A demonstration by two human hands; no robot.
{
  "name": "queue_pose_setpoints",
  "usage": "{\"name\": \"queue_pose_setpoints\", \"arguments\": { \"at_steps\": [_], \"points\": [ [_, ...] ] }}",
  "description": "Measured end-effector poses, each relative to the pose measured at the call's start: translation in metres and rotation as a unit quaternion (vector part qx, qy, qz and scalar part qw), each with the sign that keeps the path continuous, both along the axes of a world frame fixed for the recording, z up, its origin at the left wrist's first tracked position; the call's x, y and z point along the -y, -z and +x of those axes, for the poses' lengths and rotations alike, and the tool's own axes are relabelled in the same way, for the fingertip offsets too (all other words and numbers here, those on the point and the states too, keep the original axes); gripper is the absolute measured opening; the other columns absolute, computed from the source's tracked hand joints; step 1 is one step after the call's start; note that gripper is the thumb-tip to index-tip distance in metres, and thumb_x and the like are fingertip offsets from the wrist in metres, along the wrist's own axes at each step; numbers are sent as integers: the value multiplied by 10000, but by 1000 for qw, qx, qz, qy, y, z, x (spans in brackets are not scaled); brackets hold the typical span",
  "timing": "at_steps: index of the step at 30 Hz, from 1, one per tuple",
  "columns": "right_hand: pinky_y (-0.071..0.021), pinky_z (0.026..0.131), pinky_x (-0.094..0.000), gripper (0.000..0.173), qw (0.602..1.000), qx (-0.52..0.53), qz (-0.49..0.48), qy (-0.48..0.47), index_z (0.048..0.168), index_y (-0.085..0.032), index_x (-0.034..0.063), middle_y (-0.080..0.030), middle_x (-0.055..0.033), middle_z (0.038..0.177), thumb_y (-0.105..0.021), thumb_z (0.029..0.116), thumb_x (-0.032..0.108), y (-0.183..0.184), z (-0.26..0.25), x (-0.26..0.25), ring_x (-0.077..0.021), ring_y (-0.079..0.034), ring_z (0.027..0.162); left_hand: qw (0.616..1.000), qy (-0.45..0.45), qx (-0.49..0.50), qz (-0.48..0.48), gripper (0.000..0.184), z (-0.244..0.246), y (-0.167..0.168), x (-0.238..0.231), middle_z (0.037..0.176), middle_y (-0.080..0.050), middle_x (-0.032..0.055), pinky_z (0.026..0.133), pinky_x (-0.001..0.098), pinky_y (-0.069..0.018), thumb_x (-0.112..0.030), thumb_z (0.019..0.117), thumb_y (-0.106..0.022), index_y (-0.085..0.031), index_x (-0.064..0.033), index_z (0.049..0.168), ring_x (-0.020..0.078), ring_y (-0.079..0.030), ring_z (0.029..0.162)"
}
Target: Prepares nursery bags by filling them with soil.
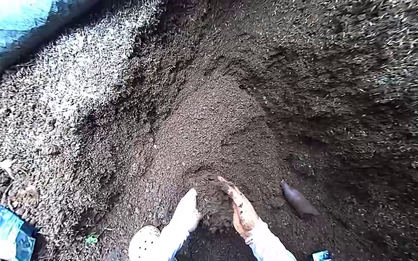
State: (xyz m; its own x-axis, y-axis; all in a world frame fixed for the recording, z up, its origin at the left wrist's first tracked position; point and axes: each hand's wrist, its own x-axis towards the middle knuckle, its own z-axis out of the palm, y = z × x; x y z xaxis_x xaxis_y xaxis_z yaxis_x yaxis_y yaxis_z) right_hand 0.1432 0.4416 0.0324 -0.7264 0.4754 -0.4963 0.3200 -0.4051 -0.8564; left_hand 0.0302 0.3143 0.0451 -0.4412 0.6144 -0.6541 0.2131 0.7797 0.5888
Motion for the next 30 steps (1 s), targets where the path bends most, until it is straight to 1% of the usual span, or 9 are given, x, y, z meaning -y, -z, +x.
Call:
{"name": "queue_pose_setpoints", "arguments": {
  "at_steps": [4, 7, 9, 12, 15, 19, 23, 26, 30],
  "points": [
    [-475, 1111, -424, 521, 993, 82, 43, -77, 1561, -401, 68, -358, -121, 1643, -517, 1071, 199, -20, -5, -8, -221, -494, 1411, 995, -46, 17, 84, 833, -5, 26, 5, 1643, -364, 152, 1252, 393, -286, 28, 830, -716, -363, -36, 1582, 225, -376, 1512],
    [-600, 892, -434, 425, 990, 137, 38, 14, 1472, -461, -2, -581, -196, 1406, -460, 1101, 205, 10, 16, -12, -280, -691, 1116, 994, -37, 20, 97, 848, -9, 40, 8, 1695, -275, 84, 1270, 361, -242, -28, 873, -689, -299, -95, 1624, 169, -303, 1548],
    [-579, 865, -465, 532, 972, 220, -72, 48, 1442, -456, -40, -634, -240, 1281, -313, 1138, 372, 53, 53, -4, -328, -693, 1036, 994, -42, 25, 102, 841, -12, 42, 9, 1698, -270, 72, 1268, 358, -246, -28, 870, -684, -308, -95, 1620, 157, -302, 1547],
    [-500, 1057, -492, 1061, 878, 308, -366, -23, 1500, -338, -113, -541, -324, 1430, -91, 982, 780, 137, 129, 36, -403, -600, 1268, 995, -33, 16, 93, 852, -12, 38, 9, 1681, -309, 91, 1253, 418, -281, -106, 827, -668, -340, -119, 1613, 200, -329, 1538],
    [-501, 1087, -421, 1111, 818, 292, -475, 139, 1597, -179, 4, -473, -271, 1529, -183, 911, 877, 183, 134, 54, -359, -572, 1339, 997, -33, 25, 67, 837, -13, 21, 12, 1681, -314, 75, 1241, 460, -297, -114, 847, -668, -343, -160, 1617, 225, -352, 1528],
    [-543, 1026, -528, 925, 793, 227, -464, 324, 1635, -168, 225, -393, -237, 1591, -362, 941, 805, 174, 98, 38, -419, -538, 1357, 995, -46, 21, 84, 843, -11, 30, 32, 1659, -366, 38, 1231, 397, -322, -109, 835, -688, -362, -161, 1611, 157, -389, 1502],
    [-502, 1047, -605, 832, 789, 205, -432, 387, 1629, -196, 276, -323, -184, 1644, -411, 973, 740, 166, 75, 32, -421, -459, 1428, 989, -61, -2, 138, 765, -10, 47, 38, 1639, -401, 52, 1228, 335, -325, -122, 852, -647, -419, -129, 1582, 114, -398, 1491],
    [-490, 1054, -628, 814, 790, 187, -417, 409, 1619, -229, 280, -328, -161, 1644, -431, 973, 732, 165, 67, 28, -409, -438, 1445, 991, -57, -5, 120, 747, -13, 41, 36, 1645, -383, 97, 1234, 424, -308, -167, 869, -618, -409, -119, 1584, 202, -389, 1508],
    [-459, 1032, -683, 827, 833, 81, -355, 416, 1611, -219, 330, -359, -116, 1627, -309, 947, 814, 158, 35, -5, -384, -418, 1448, 985, -80, -12, 154, 773, -12, 56, 42, 1634, -408, 43, 1198, 325, -358, -127, 822, -645, -441, -122, 1567, 106, -424, 1469]
  ]
}}
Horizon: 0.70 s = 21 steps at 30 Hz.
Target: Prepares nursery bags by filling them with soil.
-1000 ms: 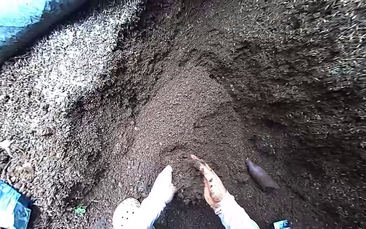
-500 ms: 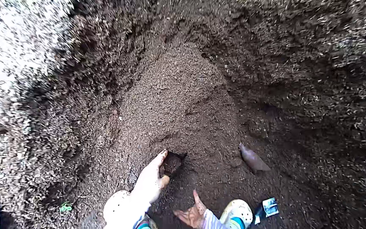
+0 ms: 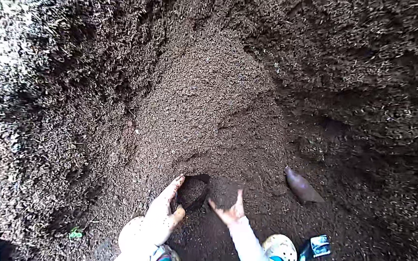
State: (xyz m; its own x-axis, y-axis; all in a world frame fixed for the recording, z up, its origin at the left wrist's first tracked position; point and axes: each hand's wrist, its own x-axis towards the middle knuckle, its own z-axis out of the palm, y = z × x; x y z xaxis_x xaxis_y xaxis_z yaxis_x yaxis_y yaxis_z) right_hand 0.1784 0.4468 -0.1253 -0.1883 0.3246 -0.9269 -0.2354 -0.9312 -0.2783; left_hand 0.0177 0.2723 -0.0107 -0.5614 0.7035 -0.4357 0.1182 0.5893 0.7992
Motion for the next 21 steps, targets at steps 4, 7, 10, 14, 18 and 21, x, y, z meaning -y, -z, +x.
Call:
{"name": "queue_pose_setpoints", "arguments": {
  "at_steps": [4, 7, 10, 14, 18, 21],
  "points": [
    [-519, 889, -608, 938, 986, -115, 121, 0, 1459, -423, 243, -612, -92, 1335, -91, 879, 901, 1, -45, -54, -286, -595, 1211, 998, 44, 3, 48, 779, 0, 10, 1, 1664, -321, 156, 1248, 376, -289, -129, 801, -650, -449, -65, 1551, 210, -308, 1546],
    [-560, 812, -526, 857, 972, -179, 153, -17, 1301, -511, 188, -677, -71, 1102, -59, 940, 820, 8, -60, -75, -234, -656, 1027, 996, 74, 30, 29, 799, 1, 10, -8, 1690, -273, 130, 1265, 366, -245, -132, 835, -661, -392, -61, 1583, 201, -271, 1562],
    [-547, 814, -483, 744, 973, -155, 165, -40, 1294, -490, 161, -646, -66, 1070, -49, 1017, 692, 4, -45, -72, -208, -632, 997, 995, 78, 62, 8, 795, 2, 2, -19, 1695, -275, 80, 1264, 350, -251, -109, 848, -672, -381, -59, 1586, 156, -286, 1552],
    [-599, 708, -370, 570, 961, -167, 213, -62, 1148, -558, 165, -699, -18, 918, -178, 1081, 584, -51, -22, -57, -136, -695, 849, 994, 83, 67, 1, 794, -2, -4, -34, 1701, -260, 81, 1271, 368, -238, -113, 866, -666, -359, -59, 1596, 161, -273, 1558],
    [-633, 689, -344, 368, 918, -298, 236, -112, 913, -729, 243, -768, 10, 853, -705, 833, 602, -91, -7, -44, -117, -748, 797, 994, 84, 66, -15, 783, 4, -8, -49, 1695, -253, 141, 1271, 392, -238, -122, 885, -683, -350, -23, 1587, 214, -275, 1561],
    [-634, 727, -398, 491, 919, -317, 168, -162, 938, -749, 243, -779, -16, 897, -533, 916, 683, -118, -11, -28, -159, -755, 845, 996, 63, 64, -17, 804, 11, -17, -53, 1658, -313, 188, 1248, 418, -283, -116, 886, -712, -331, -9, 1587, 256, -346, 1524]
  ]
}}
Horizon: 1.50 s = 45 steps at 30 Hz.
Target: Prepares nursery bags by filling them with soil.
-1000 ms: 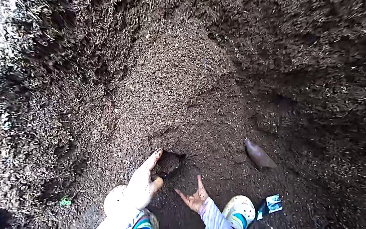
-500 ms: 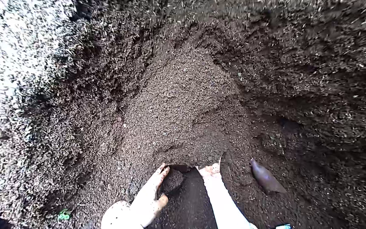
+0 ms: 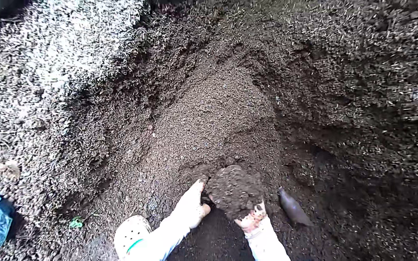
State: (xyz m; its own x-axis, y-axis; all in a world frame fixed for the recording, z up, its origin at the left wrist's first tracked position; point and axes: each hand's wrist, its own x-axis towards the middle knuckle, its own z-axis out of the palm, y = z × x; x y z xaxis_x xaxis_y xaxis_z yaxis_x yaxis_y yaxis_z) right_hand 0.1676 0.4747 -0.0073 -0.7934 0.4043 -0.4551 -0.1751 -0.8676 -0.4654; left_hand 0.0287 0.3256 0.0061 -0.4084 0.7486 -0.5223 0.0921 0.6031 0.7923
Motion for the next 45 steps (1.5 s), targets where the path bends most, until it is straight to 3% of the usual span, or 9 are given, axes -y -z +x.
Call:
{"name": "queue_pose_setpoints", "arguments": {
  "at_steps": [4, 9, 18, 21, 24, 27, 32, 38, 45],
  "points": [
    [-625, 821, -382, 650, 990, 121, 68, -38, 1278, -600, 142, -747, -50, 1081, -182, 1077, 598, -32, -20, 18, -168, -730, 974, 999, -3, -40, -14, 788, 10, -19, 6, 1628, -349, 240, 1254, 420, -265, -81, 892, -682, -309, 61, 1571, 296, -345, 1525],
    [-503, 1047, -406, 534, 905, 249, 281, -199, 1507, -437, 63, -552, -102, 1450, -260, 1120, 387, -58, -25, 28, -180, -564, 1292, 998, -7, -46, -40, 865, 12, -16, 17, 1640, -287, 290, 1262, 443, -235, -141, 897, -729, -255, 65, 1590, 357, -297, 1542],
    [-428, 1114, -546, 441, 382, 318, 783, -374, 1443, -591, 134, -530, -118, 1516, -389, 1108, 337, 4, -173, -61, -340, -472, 1418, 1000, -10, -22, -4, 934, 3, 5, 21, 1720, -180, 113, 1274, 313, -213, -67, 860, -723, -204, -40, 1637, 149, -237, 1570],
    [-438, 1079, -598, 436, 325, 337, 736, -489, 1418, -615, 131, -528, -148, 1506, -386, 1100, 322, 17, -186, -59, -397, -464, 1404, 1000, 3, -24, -16, 882, 0, 4, 23, 1719, -189, 97, 1276, 341, -226, -57, 889, -678, -212, -55, 1638, 158, -246, 1568],
    [-356, 1180, -566, 484, 400, 315, 674, -536, 1443, -594, 113, -535, -164, 1513, -394, 1108, 399, -2, -164, -75, -346, -474, 1433, 989, 60, -75, -114, 816, -4, -4, 22, 1721, -215, 20, 1164, 557, -348, -198, 928, -670, -277, -210, 1643, 257, -367, 1513],
    [-471, 1106, -485, 507, 644, 394, 526, -392, 1458, -548, 48, -600, -175, 1432, -357, 1126, 381, 10, -87, -96, -294, -599, 1306, 972, 114, -113, -169, 763, -8, -10, 20, 1736, -140, 48, 1170, 653, -245, -330, 945, -663, -316, -338, 1625, 369, -244, 1550],
    [-540, 970, -492, 640, 893, 414, 74, -160, 1560, -272, 2, -517, -268, 1443, -273, 1124, 470, 97, -4, -37, -364, -626, 1204, 977, 121, -113, -138, 551, -14, -5, 10, 1664, -351, 79, 1110, 490, -462, -212, 1037, -562, -443, -162, 1572, 293, -502, 1420],
    [-420, 1106, -596, 829, 955, 276, -61, 88, 1628, -204, 219, -386, -124, 1614, -161, 1001, 760, 110, -70, 4, -293, -429, 1445, 998, 35, -49, -3, 671, -12, 11, 41, 1666, -331, 135, 1230, 387, -342, 5, 885, -644, -462, -9, 1531, 220, -381, 1517],
    [-510, 932, -534, 849, 965, 224, -72, 111, 1509, -344, 208, -548, -110, 1379, -76, 962, 800, 111, -104, -10, -253, -560, 1218, 999, 39, 13, 6, 811, -15, 17, 39, 1699, -268, 71, 1245, 325, -287, -44, 856, -656, -347, -80, 1606, 131, -313, 1540]
  ]
}}
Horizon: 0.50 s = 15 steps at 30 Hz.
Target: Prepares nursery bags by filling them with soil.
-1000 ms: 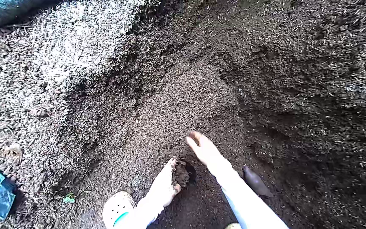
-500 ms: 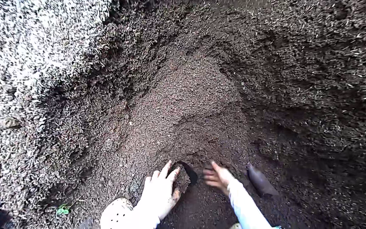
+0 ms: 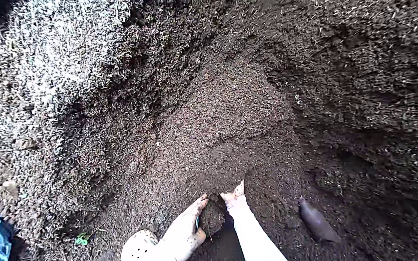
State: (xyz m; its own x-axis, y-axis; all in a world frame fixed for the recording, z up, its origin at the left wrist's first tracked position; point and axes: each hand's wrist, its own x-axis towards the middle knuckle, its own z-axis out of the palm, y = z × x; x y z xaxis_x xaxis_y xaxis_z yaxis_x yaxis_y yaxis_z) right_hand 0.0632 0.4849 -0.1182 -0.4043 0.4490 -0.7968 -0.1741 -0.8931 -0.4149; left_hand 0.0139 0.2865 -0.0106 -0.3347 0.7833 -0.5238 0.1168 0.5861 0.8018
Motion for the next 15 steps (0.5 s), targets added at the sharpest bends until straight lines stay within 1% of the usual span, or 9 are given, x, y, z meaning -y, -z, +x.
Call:
{"name": "queue_pose_setpoints", "arguments": {
  "at_steps": [2, 4, 5, 7, 9, 10, 11, 13, 15],
  "points": [
    [-536, 839, -491, 836, 999, -19, 9, -26, 1436, -392, 162, -595, -113, 1223, -56, 975, 774, -8, 13, -6, -235, -600, 1078, 1000, -4, 22, -1, 833, -5, -2, -6, 1710, -240, 46, 1250, 331, -273, -50, 863, -652, -314, -103, 1622, 126, -293, 1546],
    [-590, 686, -404, 751, 995, -84, 29, -44, 1190, -544, 174, -695, -42, 943, -88, 997, 740, -30, 26, -11, -165, -686, 855, 999, -22, 24, 12, 819, -6, -2, -9, 1699, -270, 68, 1236, 360, -303, -82, 858, -661, -337, -86, 1610, 156, -337, 1529],
    [-616, 665, -378, 721, 990, -127, 43, -50, 1105, -606, 195, -738, -14, 888, -126, 1009, 724, -45, 31, -13, -141, -724, 812, 999, -25, 18, 15, 808, -6, -2, -11, 1685, -297, 102, 1233, 382, -313, -118, 858, -666, -350, -66, 1600, 185, -362, 1519],
    [-630, 678, -380, 657, 976, -199, 49, -74, 1043, -670, 209, -764, -14, 889, -265, 997, 725, -74, 45, -13, -144, -745, 814, 1000, -22, 9, -5, 738, -7, -7, -14, 1601, -415, 182, 1144, 444, -406, -149, 890, -680, -399, -29, 1562, 267, -524, 1371],
    [-638, 715, -409, 590, 961, -249, 37, -116, 1024, -741, 210, -777, -41, 930, -480, 925, 730, -96, 59, -11, -177, -755, 851, 999, -20, 2, -27, 615, -8, -13, -19, 1376, -575, 234, 1026, 514, -469, -170, 903, -693, -498, 21, 1454, 332, -615, 1149],
    [-638, 714, -396, 586, 959, -241, 47, -140, 1005, -737, 226, -778, -29, 926, -447, 943, 731, -107, 65, -6, -166, -755, 849, 999, -21, 3, -37, 556, -7, -16, -21, 1287, -600, 246, 1004, 536, -470, -176, 912, -704, -530, 41, 1393, 353, -616, 1110],
    [-637, 714, -390, 607, 959, -229, 49, -158, 997, -736, 235, -781, -23, 926, -394, 963, 735, -118, 69, 0, -164, -756, 851, 999, -22, 3, -42, 568, -6, -18, -22, 1309, -596, 250, 1038, 541, -456, -178, 919, -713, -521, 39, 1407, 361, -608, 1156],
    [-638, 764, -417, 666, 958, -221, 18, -184, 1045, -729, 224, -783, -36, 986, -323, 974, 748, -131, 75, 14, -191, -756, 911, 999, -26, -7, -26, 731, -1, -21, -21, 1465, -545, 219, 1144, 503, -406, -160, 906, -736, -411, -15, 1545, 321, -557, 1326],
    [-639, 774, -416, 677, 961, -195, 14, -194, 1084, -721, 213, -782, -43, 1003, -295, 990, 731, -135, 79, 27, -194, -756, 928, 999, -3, -50, 3, 741, 6, -20, -16, 1516, -512, 216, 1213, 461, -347, -157, 900, -746, -407, 28, 1532, 298, -485, 1428]
  ]
}}
